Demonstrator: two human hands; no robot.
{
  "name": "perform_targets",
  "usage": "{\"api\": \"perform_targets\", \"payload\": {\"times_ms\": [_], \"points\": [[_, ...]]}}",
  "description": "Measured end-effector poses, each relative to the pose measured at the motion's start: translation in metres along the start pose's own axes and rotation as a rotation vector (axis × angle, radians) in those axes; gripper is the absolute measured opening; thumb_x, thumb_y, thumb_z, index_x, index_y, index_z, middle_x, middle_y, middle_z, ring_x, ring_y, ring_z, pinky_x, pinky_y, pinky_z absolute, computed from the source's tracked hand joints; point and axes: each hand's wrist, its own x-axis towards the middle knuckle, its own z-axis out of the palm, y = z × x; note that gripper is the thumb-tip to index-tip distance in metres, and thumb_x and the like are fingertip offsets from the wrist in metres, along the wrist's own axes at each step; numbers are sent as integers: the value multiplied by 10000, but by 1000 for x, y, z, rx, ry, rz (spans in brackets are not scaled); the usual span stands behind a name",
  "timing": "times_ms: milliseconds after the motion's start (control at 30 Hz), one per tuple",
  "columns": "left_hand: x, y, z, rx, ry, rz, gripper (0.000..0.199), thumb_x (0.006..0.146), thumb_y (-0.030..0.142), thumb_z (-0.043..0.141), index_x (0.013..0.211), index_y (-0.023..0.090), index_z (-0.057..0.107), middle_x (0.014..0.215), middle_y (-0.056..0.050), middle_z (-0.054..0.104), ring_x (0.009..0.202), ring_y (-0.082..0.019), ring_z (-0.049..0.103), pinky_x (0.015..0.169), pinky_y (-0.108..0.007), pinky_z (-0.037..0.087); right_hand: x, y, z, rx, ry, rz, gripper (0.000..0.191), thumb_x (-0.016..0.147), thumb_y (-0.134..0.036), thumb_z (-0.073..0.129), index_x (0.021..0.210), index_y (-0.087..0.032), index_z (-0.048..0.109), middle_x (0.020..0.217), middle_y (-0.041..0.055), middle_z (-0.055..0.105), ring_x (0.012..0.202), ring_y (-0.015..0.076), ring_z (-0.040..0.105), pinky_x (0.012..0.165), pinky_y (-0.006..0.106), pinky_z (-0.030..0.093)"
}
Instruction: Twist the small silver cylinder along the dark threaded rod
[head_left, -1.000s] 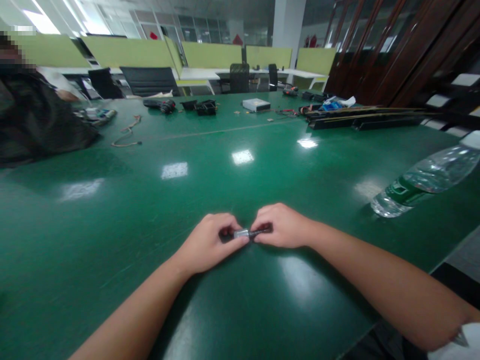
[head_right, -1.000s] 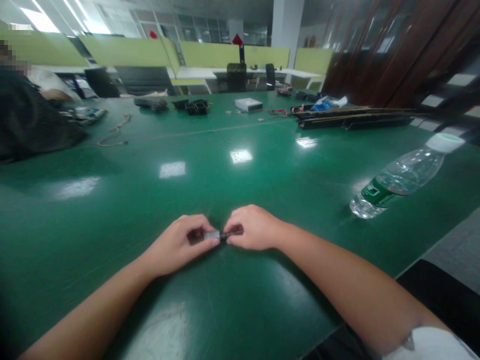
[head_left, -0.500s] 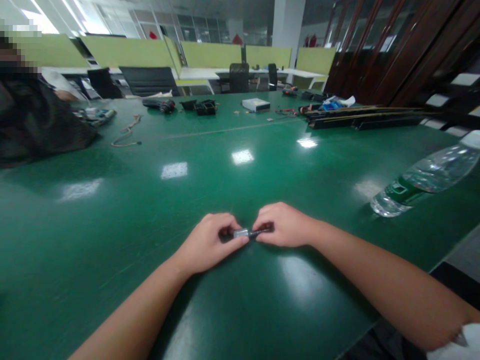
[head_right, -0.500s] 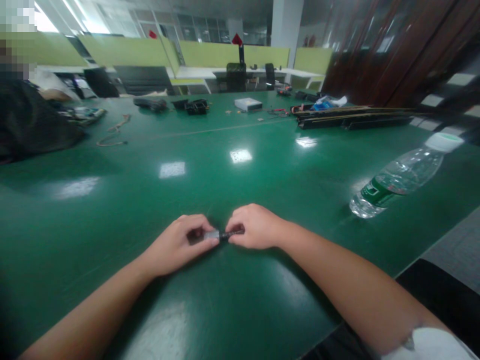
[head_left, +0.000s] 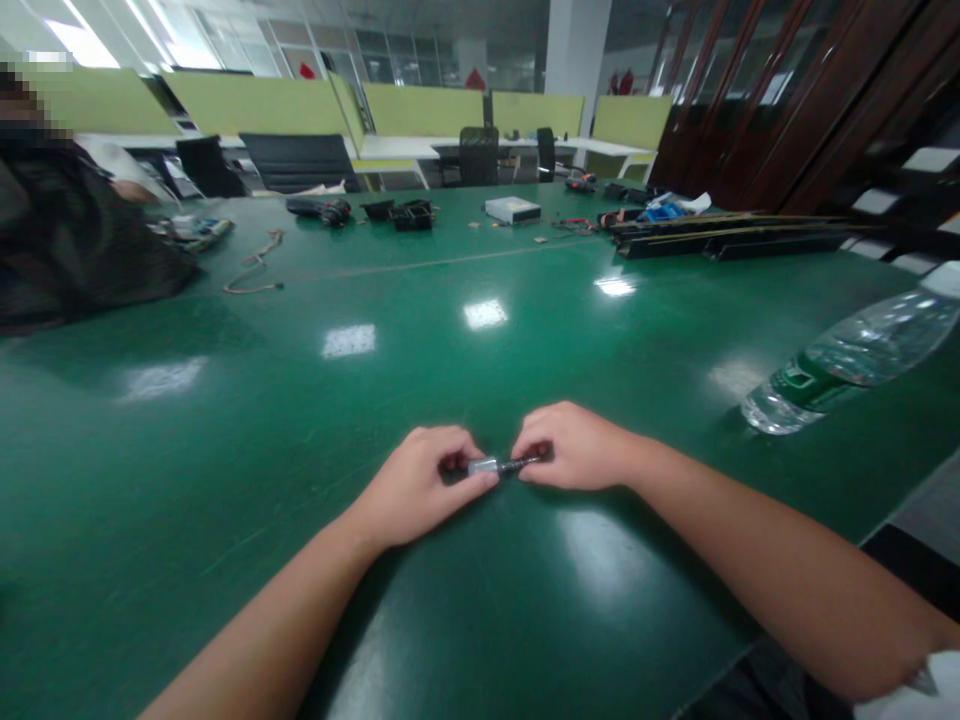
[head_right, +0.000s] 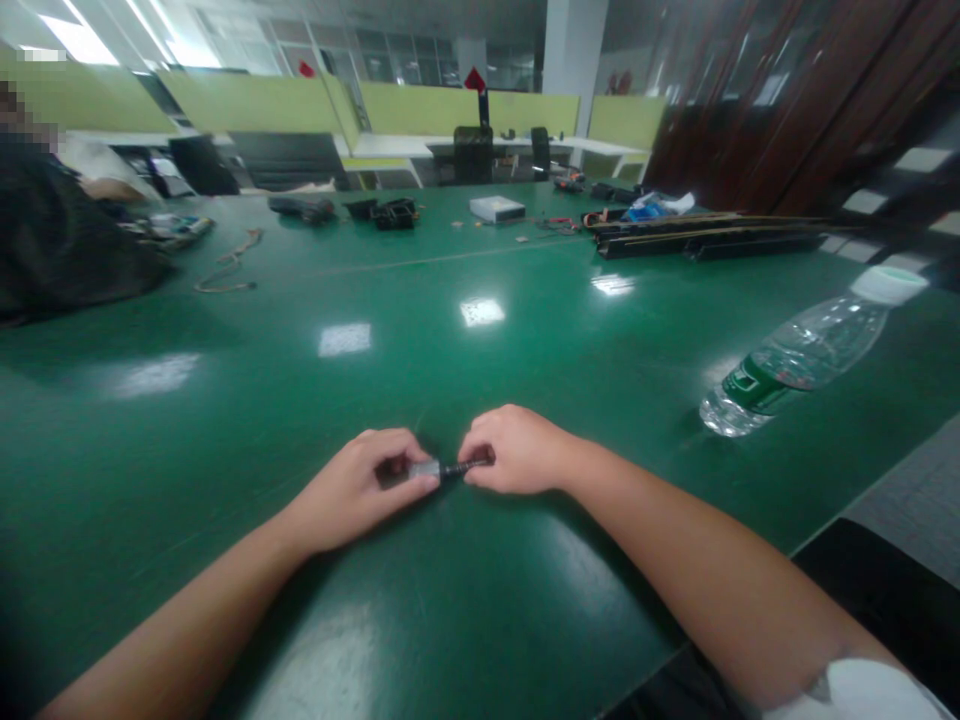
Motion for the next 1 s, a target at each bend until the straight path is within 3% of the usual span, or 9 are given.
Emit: {"api": "perform_targets", "payload": {"times_ms": [233,700,1000], "points": [[-1,-1,0,-3,-11,-10,261,886,429,656,805,180,657,755,10,654,683,-140,586,659,-268,397,-3,4,-8,-28,-42,6,104,796,-200,702,875,-171,762,794,19,685,725,124,591,684,238,432],[-2,-1,0,15,-10,-18,290,895,459,639,814,181,656,764,5,657,689,-146,585,668,-271,398,-12,13,-29,-24,-91,179,136,756,-181,713,877,-167,775,782,15,701,694,116,598,638,223,422],[-1,-2,0,8,-12,-27,284,889,460,647,815,186,662,765,11,658,693,-143,585,671,-269,399,-9,11,-23,-10,-88,126,143,770,-200,726,901,-179,781,793,16,698,704,117,590,646,226,420]]}}
